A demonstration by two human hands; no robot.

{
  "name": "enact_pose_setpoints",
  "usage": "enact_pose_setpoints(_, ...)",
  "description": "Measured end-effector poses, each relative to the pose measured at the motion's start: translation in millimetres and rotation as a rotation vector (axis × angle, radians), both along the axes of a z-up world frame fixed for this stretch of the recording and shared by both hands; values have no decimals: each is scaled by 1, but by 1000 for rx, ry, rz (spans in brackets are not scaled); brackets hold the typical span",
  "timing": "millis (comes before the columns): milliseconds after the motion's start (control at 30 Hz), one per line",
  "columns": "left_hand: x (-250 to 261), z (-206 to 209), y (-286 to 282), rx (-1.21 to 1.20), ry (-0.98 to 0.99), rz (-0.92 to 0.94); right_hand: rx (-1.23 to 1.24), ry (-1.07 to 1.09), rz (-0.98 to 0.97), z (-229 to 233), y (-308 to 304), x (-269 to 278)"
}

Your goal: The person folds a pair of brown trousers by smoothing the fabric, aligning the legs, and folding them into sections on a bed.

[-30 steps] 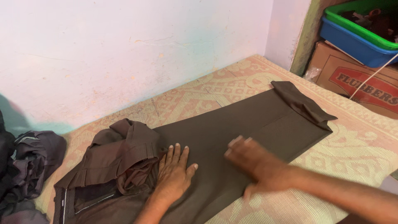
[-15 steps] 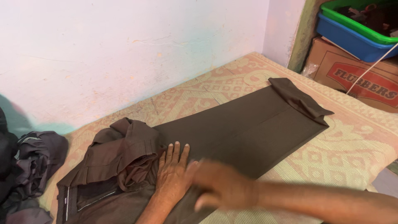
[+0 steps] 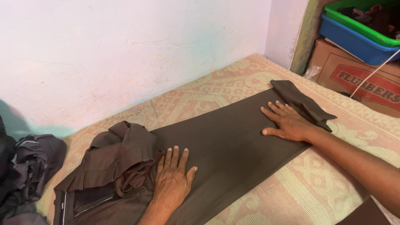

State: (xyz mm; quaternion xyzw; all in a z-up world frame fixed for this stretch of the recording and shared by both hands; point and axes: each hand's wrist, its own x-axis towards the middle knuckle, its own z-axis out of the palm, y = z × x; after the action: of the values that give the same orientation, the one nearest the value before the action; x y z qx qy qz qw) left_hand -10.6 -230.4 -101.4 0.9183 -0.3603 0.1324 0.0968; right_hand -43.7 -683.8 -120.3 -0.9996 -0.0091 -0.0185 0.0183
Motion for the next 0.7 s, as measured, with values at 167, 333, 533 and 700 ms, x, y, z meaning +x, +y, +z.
enact_pose_setpoints(167,-1,3,-1,-12,6,11,42,72,-67,0,-12,51)
enact_pose_setpoints(333,-2,3,-1,-13,6,6,39,163,-226,11,24,91)
enact_pose_setpoints(533,-1,1,-1,-9,39,9,58,32,-101,18,144,108)
enact_pose_setpoints(700,-1,1,1,-8,28,5,142,-60,165,14,255,120)
